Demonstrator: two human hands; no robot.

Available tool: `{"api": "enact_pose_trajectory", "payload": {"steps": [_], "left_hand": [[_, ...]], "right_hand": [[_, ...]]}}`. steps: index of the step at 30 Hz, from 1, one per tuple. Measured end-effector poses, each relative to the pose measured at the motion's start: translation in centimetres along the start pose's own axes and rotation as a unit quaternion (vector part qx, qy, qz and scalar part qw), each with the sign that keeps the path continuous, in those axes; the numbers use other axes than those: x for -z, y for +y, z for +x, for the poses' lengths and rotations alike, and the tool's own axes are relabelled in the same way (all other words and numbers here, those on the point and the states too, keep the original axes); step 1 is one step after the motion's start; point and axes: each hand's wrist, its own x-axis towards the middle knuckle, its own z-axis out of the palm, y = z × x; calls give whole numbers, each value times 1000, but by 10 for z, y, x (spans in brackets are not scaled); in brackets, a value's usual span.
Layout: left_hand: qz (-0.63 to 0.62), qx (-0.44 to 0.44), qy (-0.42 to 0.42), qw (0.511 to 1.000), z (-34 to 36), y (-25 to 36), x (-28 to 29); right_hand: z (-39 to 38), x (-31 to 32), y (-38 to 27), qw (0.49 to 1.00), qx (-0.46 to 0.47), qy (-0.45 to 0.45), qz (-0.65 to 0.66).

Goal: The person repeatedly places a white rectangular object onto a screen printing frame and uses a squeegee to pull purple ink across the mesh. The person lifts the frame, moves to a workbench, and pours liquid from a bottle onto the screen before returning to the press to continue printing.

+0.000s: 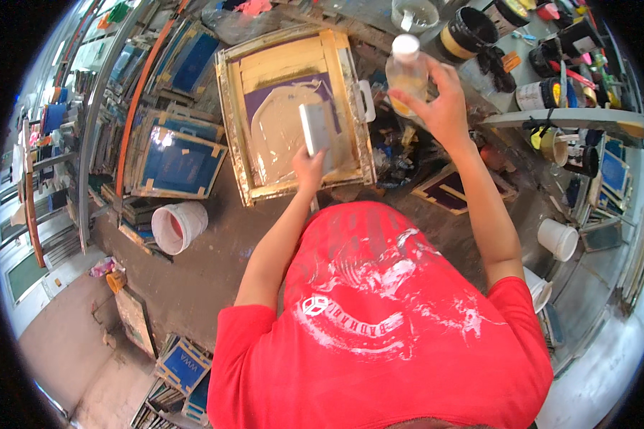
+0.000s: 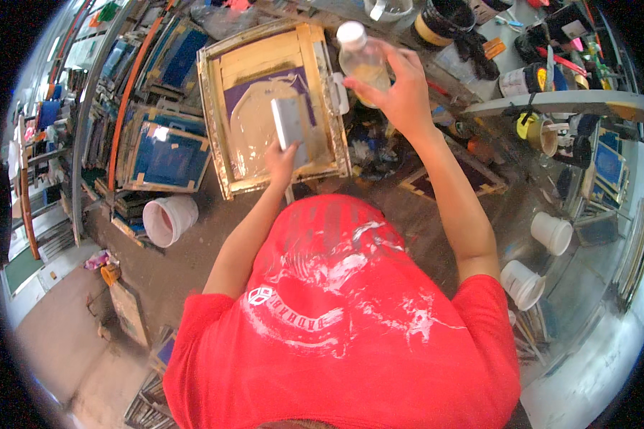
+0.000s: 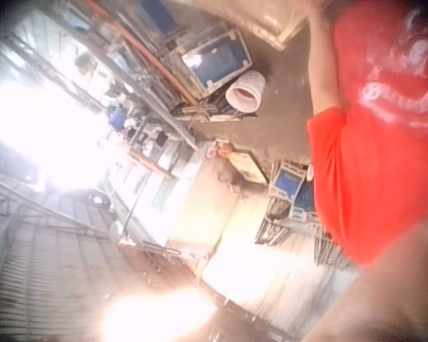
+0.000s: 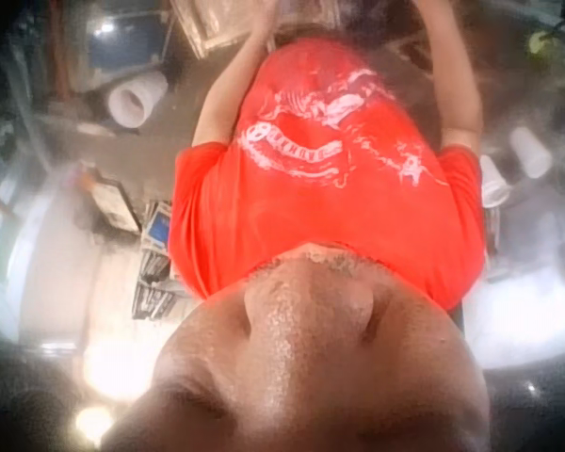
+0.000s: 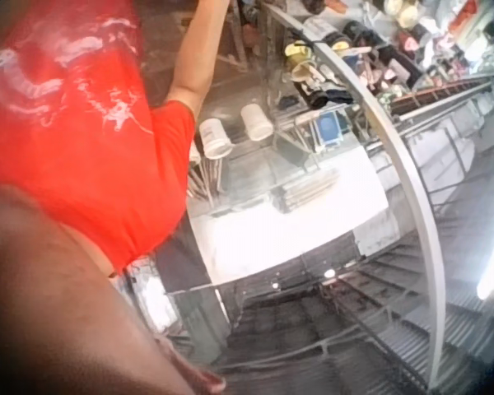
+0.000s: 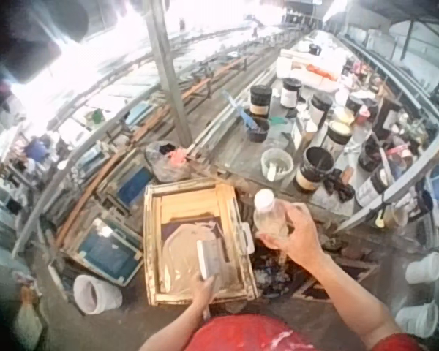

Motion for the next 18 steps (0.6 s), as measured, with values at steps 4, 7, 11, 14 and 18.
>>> {"api": "enact_pose_trajectory", "payload": {"steps": [4, 7, 11, 14, 18], "left_hand": [[51, 24, 87, 995, 18, -44, 60], [97, -11, 167, 981, 27, -64, 101], [167, -39, 188, 967, 27, -49, 97], [189, -23, 108, 976, 18, -34, 65], [154, -26, 6, 988, 9, -6, 64]], "right_hand": [[82, 4, 3, 993, -38, 15, 114], [157, -20, 7, 972, -83, -13, 218], [235, -120, 116, 979, -36, 73, 188], [259, -175, 185, 990, -80, 95, 65], [265, -206, 215, 982, -139, 85, 91]]}}
